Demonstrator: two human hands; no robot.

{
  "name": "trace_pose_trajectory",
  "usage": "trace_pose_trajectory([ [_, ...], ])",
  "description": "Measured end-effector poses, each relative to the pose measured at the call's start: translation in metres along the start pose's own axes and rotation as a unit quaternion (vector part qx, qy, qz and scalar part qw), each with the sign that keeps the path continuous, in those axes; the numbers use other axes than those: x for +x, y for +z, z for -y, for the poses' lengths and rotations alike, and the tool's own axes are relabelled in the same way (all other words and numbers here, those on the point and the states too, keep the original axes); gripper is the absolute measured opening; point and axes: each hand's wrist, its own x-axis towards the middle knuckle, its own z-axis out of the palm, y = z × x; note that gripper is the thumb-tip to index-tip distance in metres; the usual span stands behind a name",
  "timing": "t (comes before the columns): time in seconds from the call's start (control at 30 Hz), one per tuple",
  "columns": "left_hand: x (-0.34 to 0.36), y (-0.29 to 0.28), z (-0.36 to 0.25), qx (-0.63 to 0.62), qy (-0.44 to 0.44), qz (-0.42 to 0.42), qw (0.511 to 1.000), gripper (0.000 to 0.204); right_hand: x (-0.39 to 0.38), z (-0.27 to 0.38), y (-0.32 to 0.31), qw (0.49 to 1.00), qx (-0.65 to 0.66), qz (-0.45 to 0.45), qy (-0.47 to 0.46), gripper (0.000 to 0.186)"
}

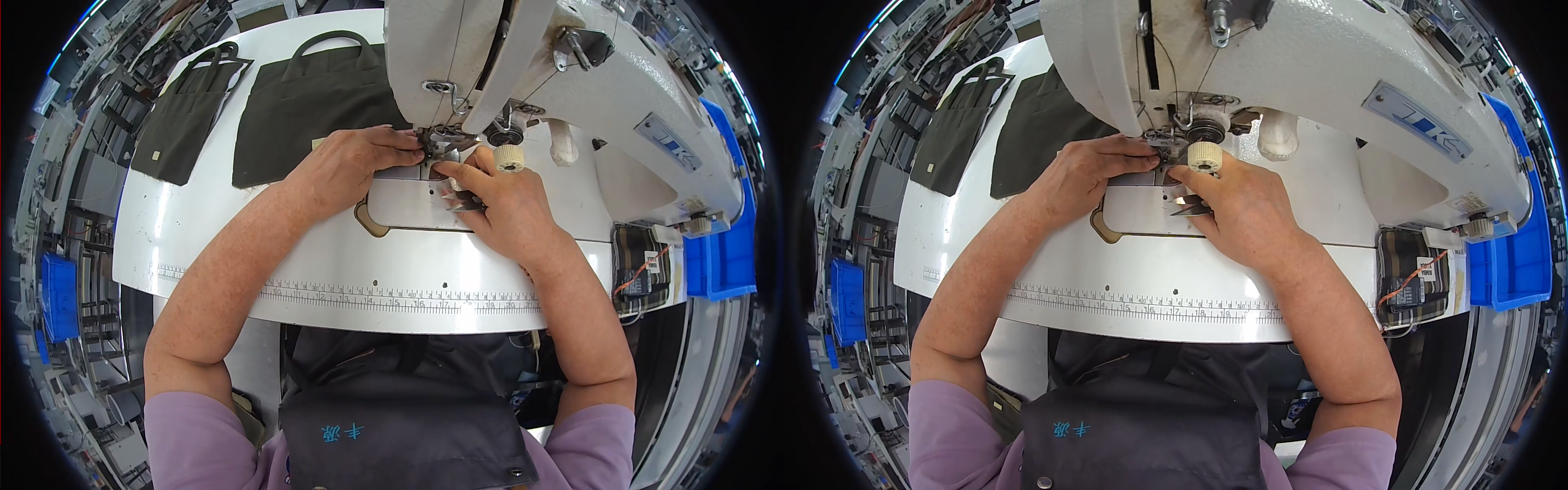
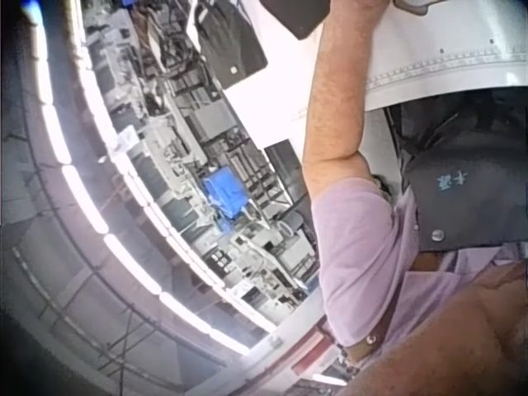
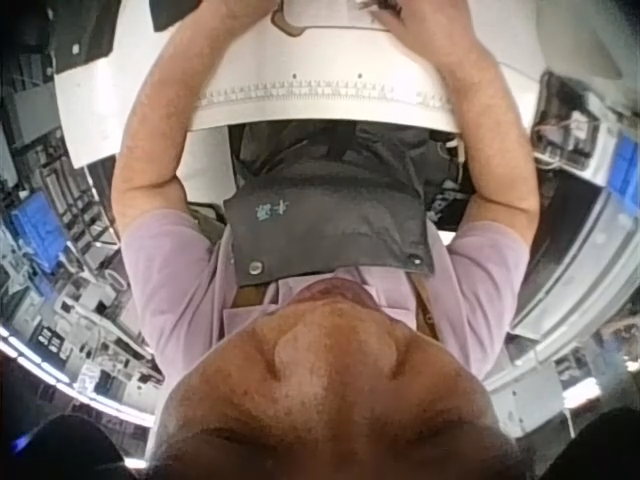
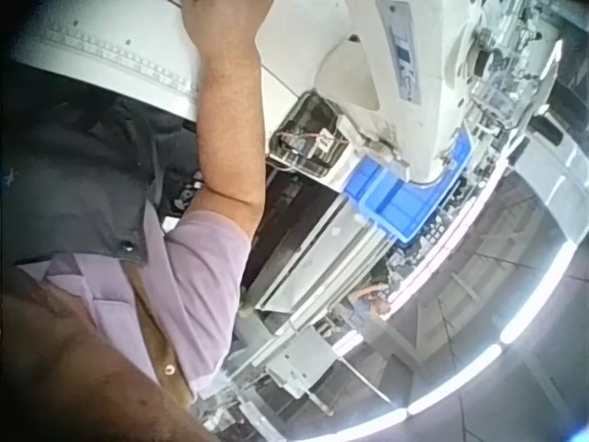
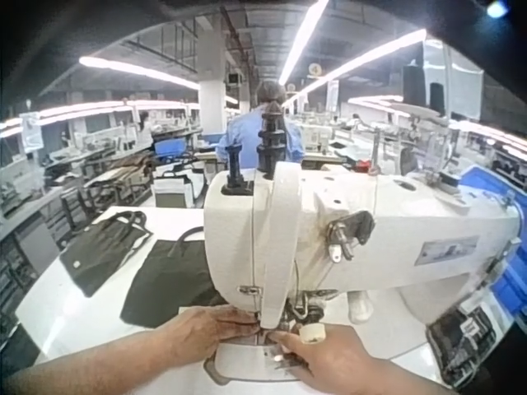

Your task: Sewing a green fabric bag using an industrial sewing machine.

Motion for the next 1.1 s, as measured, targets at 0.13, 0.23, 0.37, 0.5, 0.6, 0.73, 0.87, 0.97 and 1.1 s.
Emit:
trace_pose_trajectory([
  [0.13,0.0,0.001,0.001,0.004,0.004,-0.004,1.0,0.054,0.0,0.0,0.0,1.0,0.009,-0.001,0.003,0.046],
  [0.23,0.001,0.0,0.0,0.003,-0.003,-0.003,1.0,0.055,-0.001,0.001,0.0,1.0,0.004,0.003,0.005,0.045],
  [0.37,0.0,-0.001,0.002,0.013,0.007,0.008,1.0,0.057,-0.001,0.0,0.001,1.0,-0.002,-0.002,-0.002,0.045],
  [0.5,-0.011,0.005,-0.019,0.059,0.001,-0.01,0.998,0.055,0.001,0.001,0.0,1.0,0.01,-0.008,-0.015,0.048],
  [0.6,-0.014,0.013,-0.051,0.151,-0.021,-0.007,0.988,0.05,0.0,0.0,0.0,1.0,0.002,-0.01,-0.011,0.049],
  [0.73,0.006,-0.017,-0.073,0.125,-0.133,0.148,0.972,0.048,-0.001,-0.001,-0.001,1.0,-0.006,-0.005,-0.01,0.052],
  [0.87,-0.026,-0.004,-0.03,0.051,0.013,0.04,0.998,0.048,0.002,0.005,0.001,1.0,-0.023,0.007,-0.013,0.052],
  [0.97,-0.024,-0.003,-0.028,0.054,0.02,0.05,0.997,0.051,-0.002,0.0,0.003,1.0,-0.007,-0.015,-0.022,0.056],
  [1.1,-0.022,-0.003,-0.023,0.049,0.024,0.065,0.996,0.053,-0.003,-0.001,0.005,0.999,-0.011,-0.017,-0.027,0.057],
])
